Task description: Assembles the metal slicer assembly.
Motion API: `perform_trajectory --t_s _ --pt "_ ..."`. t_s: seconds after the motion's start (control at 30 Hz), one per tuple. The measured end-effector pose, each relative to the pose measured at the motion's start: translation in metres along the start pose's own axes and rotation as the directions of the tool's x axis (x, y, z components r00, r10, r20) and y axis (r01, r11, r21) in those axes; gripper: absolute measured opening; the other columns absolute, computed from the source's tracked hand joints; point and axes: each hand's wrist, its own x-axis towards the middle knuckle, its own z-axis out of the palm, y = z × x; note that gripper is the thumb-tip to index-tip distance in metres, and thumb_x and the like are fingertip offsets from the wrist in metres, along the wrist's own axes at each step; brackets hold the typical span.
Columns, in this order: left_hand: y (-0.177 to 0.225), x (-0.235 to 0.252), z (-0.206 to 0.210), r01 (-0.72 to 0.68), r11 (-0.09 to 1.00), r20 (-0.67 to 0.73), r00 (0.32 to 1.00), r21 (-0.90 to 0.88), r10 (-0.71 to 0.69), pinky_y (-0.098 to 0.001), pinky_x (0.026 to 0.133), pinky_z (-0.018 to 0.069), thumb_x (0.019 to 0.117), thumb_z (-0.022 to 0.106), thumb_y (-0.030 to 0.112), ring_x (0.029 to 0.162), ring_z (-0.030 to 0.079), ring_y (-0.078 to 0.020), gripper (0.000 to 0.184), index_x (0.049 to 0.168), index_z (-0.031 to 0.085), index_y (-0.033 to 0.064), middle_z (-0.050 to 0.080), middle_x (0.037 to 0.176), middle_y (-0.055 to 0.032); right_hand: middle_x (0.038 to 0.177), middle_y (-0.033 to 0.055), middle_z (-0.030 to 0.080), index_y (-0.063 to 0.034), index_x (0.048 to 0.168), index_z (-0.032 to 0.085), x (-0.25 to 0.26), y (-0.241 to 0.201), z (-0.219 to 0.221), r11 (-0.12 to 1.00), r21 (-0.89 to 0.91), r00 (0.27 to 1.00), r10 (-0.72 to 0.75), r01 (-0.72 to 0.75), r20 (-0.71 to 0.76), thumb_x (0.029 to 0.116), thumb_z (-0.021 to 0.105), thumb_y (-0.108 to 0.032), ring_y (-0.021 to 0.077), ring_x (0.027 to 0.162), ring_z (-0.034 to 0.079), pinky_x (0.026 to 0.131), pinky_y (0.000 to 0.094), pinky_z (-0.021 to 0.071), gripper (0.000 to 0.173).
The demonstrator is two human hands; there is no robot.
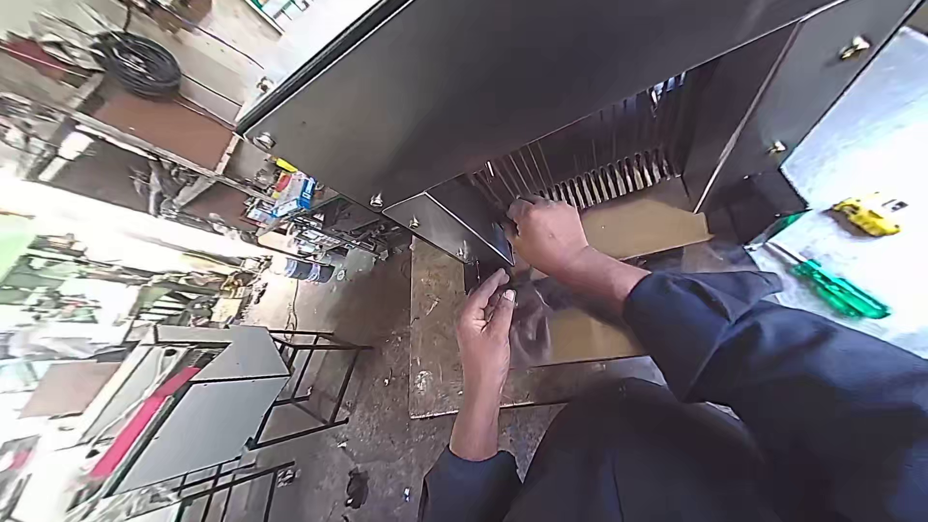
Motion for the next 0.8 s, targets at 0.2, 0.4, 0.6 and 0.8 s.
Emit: perform_trajectory --t_s 0.2,0.4,0.6,0.8 --pt "-0.001 0.001 -0.017 -0.065 0.997 0.067 0.996 0.036 0.062 -0.0313 0.087 0.0618 0.0976 0.059 0.002 0.097 0.072 -0.0174 0.026 0.12 0.071 -0.0058 0.072 0.116 -0.0164 0.121 0.0194 0.068 -0.0037 0.111 0.068 0.004 -0.011 0.014 0.984 -0.008 0.967 0.178 -0.18 0.184 0.0951 0.063 -0.019 0.0386 0.104 0.07 0.079 0.057 0.0564 0.023" --pt "-0.005 0.015 -0.035 -0.146 0.989 0.102 0.984 -0.009 0.146 -0.0319 0.081 0.0638 0.0982 0.059 0.002 0.09 0.073 -0.0186 0.024 0.117 0.072 -0.006 0.072 0.112 -0.0157 0.108 0.0128 0.071 -0.0057 0.096 0.074 0.024 -0.034 -0.017 0.963 0.267 0.971 0.027 0.039 -0.238 0.0922 0.067 -0.015 0.0263 0.095 0.07 0.08 0.0449 0.0583 0.012" --pt "-0.001 0.031 -0.04 -0.191 0.98 0.157 0.968 -0.05 0.196 -0.0294 0.076 0.0635 0.0985 0.058 0.001 0.084 0.072 -0.0171 0.023 0.116 0.072 -0.0062 0.071 0.113 -0.0155 0.102 0.0114 0.07 -0.0059 0.097 0.077 0.011 -0.013 0.015 0.952 0.303 0.985 0.093 -0.046 -0.143 0.0944 0.064 -0.013 0.0266 0.094 0.069 0.08 0.0471 0.0577 0.015" --pt "-0.004 0.039 -0.04 -0.147 0.985 0.167 0.973 -0.094 0.161 -0.0323 0.071 0.0647 0.0973 0.06 0.0 0.08 0.072 -0.0189 0.02 0.112 0.073 -0.0059 0.071 0.107 -0.0146 0.092 0.0085 0.073 -0.0086 0.087 0.077 0.023 -0.062 -0.027 0.933 0.347 0.892 0.071 0.1 -0.447 0.0879 0.072 -0.015 0.0205 0.09 0.071 0.075 0.0414 0.0583 0.008"
